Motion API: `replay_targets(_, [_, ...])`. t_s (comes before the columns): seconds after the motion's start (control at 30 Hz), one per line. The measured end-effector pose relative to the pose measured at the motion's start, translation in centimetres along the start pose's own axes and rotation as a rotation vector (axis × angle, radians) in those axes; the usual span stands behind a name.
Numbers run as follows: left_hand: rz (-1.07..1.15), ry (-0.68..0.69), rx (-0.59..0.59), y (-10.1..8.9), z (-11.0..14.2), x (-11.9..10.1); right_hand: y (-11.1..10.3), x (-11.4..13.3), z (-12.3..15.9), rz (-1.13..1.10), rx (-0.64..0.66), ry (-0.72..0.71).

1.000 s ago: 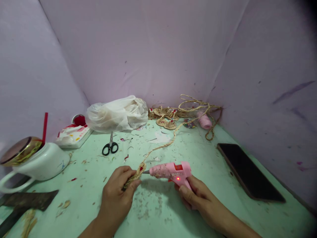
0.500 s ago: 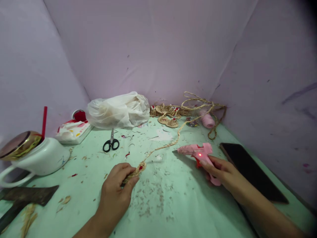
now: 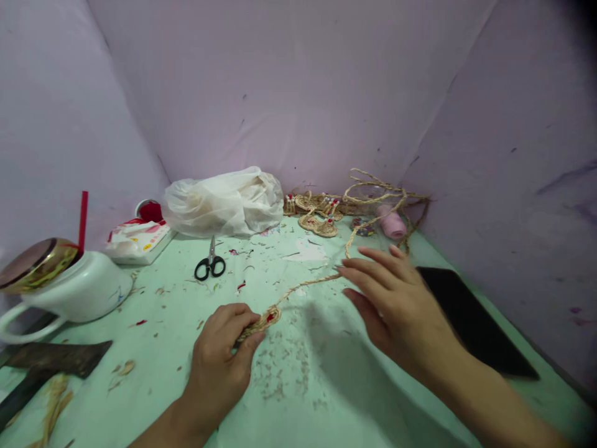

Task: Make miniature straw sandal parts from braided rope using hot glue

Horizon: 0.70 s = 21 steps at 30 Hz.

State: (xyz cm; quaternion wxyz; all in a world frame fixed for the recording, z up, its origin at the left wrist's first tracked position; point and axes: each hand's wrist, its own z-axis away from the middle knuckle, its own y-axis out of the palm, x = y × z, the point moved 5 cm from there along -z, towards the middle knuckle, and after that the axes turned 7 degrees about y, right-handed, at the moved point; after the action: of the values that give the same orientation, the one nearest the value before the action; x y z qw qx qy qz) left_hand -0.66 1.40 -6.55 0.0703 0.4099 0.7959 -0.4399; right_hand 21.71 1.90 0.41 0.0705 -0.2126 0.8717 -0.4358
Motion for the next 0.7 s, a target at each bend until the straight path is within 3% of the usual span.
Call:
replay_targets(0.13, [-0.011,0.001,-0.008,-0.3,0.0,0.0,2.4,2.5,-1.7,0.034,0.135,-0.092])
replay_targets(0.27, [-0.030,-0.027,-0.030,-0.4,0.0,0.5,4.0,2.7,-1.5,0.040,0.216,-0.075])
replay_targets(0.7, [-0.124,-0.098,-0.073,-0.3,0.0,1.0,4.1,4.0,1.5,-0.346,0.329,0.161])
